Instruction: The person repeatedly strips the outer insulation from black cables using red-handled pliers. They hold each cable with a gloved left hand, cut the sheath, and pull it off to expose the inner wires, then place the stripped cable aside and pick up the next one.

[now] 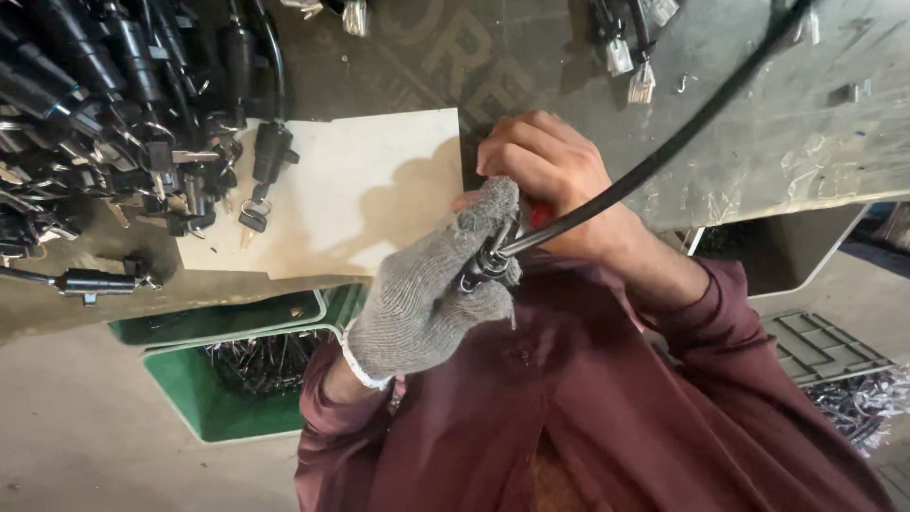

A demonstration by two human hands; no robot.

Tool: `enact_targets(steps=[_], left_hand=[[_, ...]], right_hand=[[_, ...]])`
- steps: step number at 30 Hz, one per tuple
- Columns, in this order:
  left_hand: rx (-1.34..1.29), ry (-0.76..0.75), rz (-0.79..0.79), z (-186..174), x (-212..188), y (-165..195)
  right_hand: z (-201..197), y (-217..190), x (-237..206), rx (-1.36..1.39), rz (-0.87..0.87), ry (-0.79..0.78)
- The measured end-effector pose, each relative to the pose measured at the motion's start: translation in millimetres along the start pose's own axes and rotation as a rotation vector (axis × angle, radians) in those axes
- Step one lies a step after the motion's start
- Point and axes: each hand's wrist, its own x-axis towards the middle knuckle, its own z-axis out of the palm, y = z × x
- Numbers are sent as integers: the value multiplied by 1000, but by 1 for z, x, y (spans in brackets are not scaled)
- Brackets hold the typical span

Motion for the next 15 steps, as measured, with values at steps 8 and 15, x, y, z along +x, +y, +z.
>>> enact_targets(steps=[8, 15], left_hand=[[31, 32, 43, 3, 1, 7], [1119, 409, -67, -17, 13, 20]], right_hand=[[1, 12, -1, 44, 55, -115], [-6, 3, 15, -598, 170, -56]])
